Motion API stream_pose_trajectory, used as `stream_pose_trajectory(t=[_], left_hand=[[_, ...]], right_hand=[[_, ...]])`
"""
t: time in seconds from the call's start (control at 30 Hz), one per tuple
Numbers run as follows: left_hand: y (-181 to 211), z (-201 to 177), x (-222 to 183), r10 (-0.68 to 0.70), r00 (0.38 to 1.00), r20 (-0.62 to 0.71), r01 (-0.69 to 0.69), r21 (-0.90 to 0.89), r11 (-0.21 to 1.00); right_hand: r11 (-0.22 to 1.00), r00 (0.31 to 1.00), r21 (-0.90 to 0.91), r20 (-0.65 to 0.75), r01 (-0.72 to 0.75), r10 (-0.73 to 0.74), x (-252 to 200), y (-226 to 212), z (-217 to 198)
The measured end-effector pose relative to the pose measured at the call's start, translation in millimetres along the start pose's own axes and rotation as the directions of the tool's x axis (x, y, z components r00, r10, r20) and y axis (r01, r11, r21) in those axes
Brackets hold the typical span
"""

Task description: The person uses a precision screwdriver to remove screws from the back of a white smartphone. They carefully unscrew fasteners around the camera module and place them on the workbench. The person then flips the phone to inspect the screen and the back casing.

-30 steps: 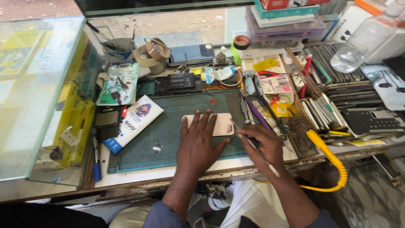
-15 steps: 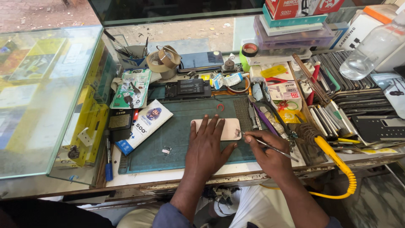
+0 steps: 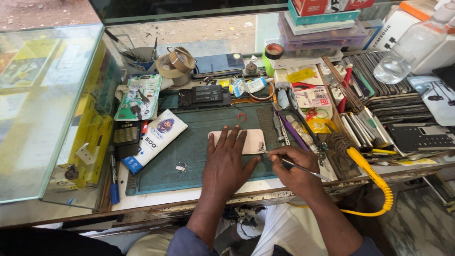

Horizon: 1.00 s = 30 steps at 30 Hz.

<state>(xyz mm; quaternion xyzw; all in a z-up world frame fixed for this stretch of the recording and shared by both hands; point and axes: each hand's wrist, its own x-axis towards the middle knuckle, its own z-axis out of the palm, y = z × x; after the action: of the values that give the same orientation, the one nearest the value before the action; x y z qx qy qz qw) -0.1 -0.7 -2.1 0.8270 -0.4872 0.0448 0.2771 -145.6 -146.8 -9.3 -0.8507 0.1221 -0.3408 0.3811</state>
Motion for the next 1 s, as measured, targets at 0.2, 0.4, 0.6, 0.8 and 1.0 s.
stream_pose_trajectory(t=[0.2,0.4,0.6,0.8,1.0], left_hand=[[0.3,-0.9,0.9,-0.006,1.000,0.016,0.005,0.025,1.000],[0.9,-2.2,1.2,-0.012,1.000,0.023,0.012,0.017,1.000],[1.1,-2.9,1.1,-0.012,1.000,0.021,0.011,0.024,1.000],[0.4,-1.2,1.0,-0.017,1.000,0.022,0.017,0.031,0.999],[-3.2,2.5,-4.8,-0.013,1.000,-0.011,0.013,0.008,1.000]], right_hand=[[1.000,1.000,-0.028,0.003,-0.001,0.001,-0.2,-2.2,1.8],[0.996,0.999,-0.078,-0.007,0.040,-0.041,0.9,-7.4,2.8],[0.986,0.998,-0.157,-0.037,0.049,-0.056,-0.3,-15.6,5.2],[0.998,0.995,0.067,-0.098,-0.021,0.027,-6.1,5.9,5.9],[0.929,0.944,0.323,-0.209,-0.181,0.257,-31.9,13.6,5.4]])
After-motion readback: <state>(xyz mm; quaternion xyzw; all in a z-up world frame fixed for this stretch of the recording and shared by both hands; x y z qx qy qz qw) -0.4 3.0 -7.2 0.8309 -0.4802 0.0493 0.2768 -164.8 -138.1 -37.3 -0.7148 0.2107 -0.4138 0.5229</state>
